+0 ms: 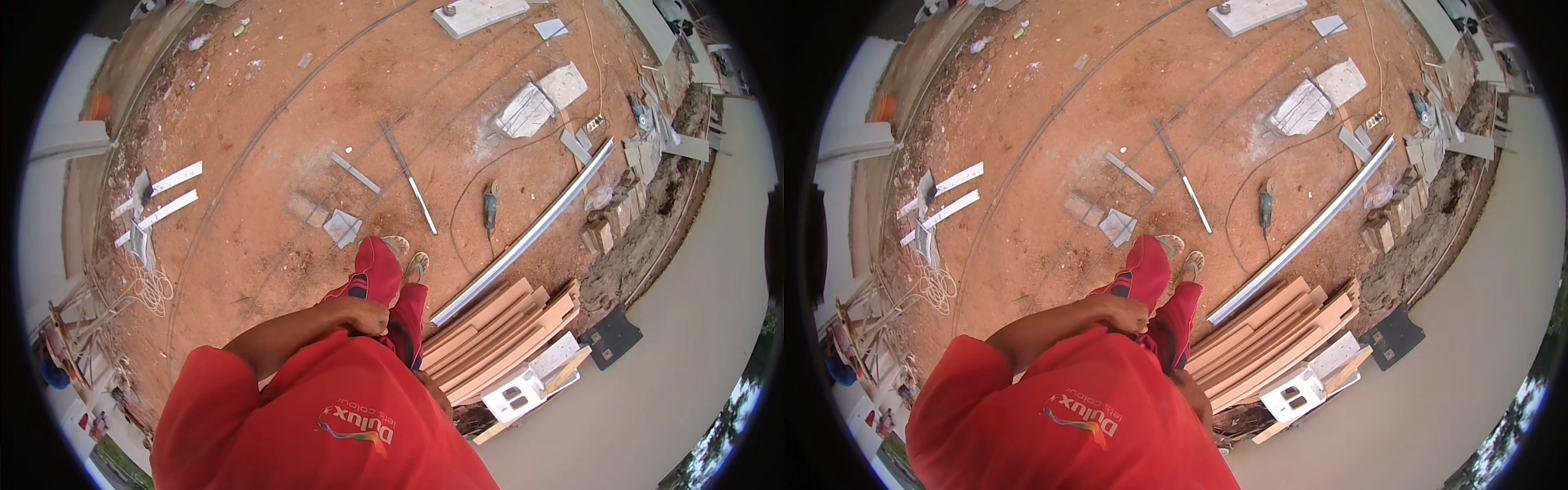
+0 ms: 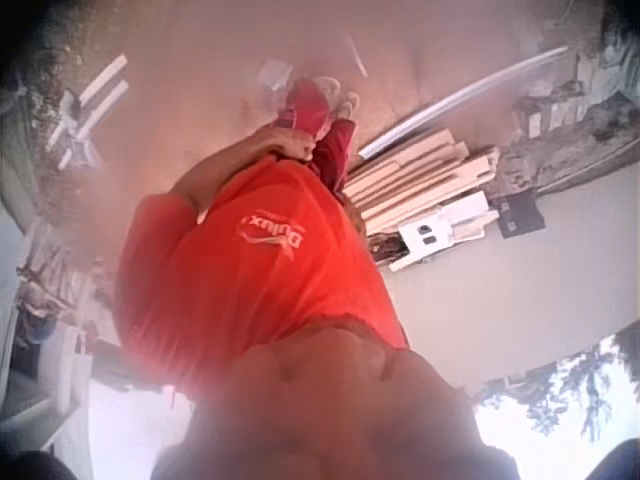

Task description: The person measures a long metal rod with a tape measure and marks it with a piece of chalk. They then use an angle grinder to cut the rod at the marked point, producing sparks. The person repeats this process for a second rod, measuring, marking, and cutting it to size.

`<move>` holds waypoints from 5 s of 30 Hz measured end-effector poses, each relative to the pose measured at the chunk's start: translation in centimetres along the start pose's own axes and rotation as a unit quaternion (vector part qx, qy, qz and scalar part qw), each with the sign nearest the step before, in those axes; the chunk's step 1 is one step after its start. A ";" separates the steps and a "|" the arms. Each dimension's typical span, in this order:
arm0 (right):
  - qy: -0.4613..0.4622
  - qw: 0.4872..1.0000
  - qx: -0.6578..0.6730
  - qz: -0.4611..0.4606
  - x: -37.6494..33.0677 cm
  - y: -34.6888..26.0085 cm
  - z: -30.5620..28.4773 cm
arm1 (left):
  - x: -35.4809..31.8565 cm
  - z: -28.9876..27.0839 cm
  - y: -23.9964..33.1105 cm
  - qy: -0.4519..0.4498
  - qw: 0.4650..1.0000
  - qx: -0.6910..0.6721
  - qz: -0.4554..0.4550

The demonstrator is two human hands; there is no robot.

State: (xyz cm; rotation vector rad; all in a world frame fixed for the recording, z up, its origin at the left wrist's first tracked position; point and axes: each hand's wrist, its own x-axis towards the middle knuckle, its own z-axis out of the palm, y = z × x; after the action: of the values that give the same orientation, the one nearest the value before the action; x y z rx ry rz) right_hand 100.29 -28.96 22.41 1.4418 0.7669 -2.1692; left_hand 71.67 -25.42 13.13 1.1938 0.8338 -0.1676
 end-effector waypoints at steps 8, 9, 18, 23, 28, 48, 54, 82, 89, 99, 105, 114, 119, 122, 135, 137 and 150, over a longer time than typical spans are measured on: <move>-0.365 0.805 -0.384 -0.266 11.5 7.6 -14.9 | -1.1 12.0 0.2 0.193 0.948 -0.251 -0.028; -0.346 0.788 -0.434 -0.267 9.9 5.6 -14.1 | -1.4 13.5 0.3 0.210 0.938 -0.273 -0.041; -0.245 0.817 -0.515 0.089 9.4 -0.2 -10.1 | -3.3 19.1 -2.5 0.156 0.924 -0.342 -0.072; -0.338 0.811 -0.476 0.035 13.6 2.3 -7.4 | 2.8 28.0 -15.0 0.090 0.951 -0.293 0.033; -0.263 0.845 -0.404 0.233 19.7 -1.3 0.9 | 1.7 28.0 -25.1 0.008 0.839 -0.537 -0.091; 0.032 0.735 -0.655 -0.172 67.2 -2.6 -0.3 | 9.9 15.1 -57.9 0.692 0.607 -0.276 -0.279; 0.106 0.728 -0.579 -0.352 79.1 -7.7 2.0 | 14.2 7.4 -69.2 0.748 0.575 -0.098 -0.317; 0.117 0.637 -0.537 -0.541 89.4 -5.3 6.3 | 14.7 -9.9 -72.5 0.746 0.522 -0.227 -0.347; 0.181 0.648 -0.459 -0.580 86.0 -8.1 2.4 | 14.4 -14.5 -70.3 0.754 0.554 -0.167 -0.311; 0.555 0.548 -0.401 -0.480 76.1 -7.8 -24.9 | 10.7 -8.9 -76.5 0.798 0.561 -0.098 -0.199; 0.771 0.492 -0.313 -0.257 70.6 -1.0 -44.9 | 17.5 -2.0 -81.3 0.811 0.543 -0.075 -0.204; 0.739 0.586 -0.318 -0.094 72.4 -6.1 -57.1 | 13.4 -7.1 -74.7 0.865 0.474 0.119 -0.117; 0.773 0.516 -0.358 -0.088 74.4 -6.1 -57.4 | 15.3 -8.8 -67.6 0.844 0.506 0.168 -0.054; 0.752 0.566 -0.317 -0.120 73.6 -6.2 -56.6 | 17.9 -10.6 -63.8 0.823 0.542 0.170 0.038; 0.641 0.665 -0.123 -0.362 60.3 -1.8 -33.7 | 46.5 -18.5 -45.4 0.355 0.776 0.445 0.272; 0.658 0.628 -0.145 -0.390 58.4 -2.6 -29.8 | 52.2 -19.1 -46.7 0.418 0.720 0.506 0.226; 0.597 0.606 -0.054 -0.523 49.6 -3.5 -18.4 | 47.8 -15.9 -48.8 0.437 0.815 0.281 0.256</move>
State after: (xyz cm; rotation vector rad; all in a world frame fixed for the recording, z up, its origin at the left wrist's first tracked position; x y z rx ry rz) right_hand 92.39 -16.51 -28.51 2.7513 2.6725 -1.1423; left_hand 71.58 -16.45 -56.39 2.0749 1.2542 0.6871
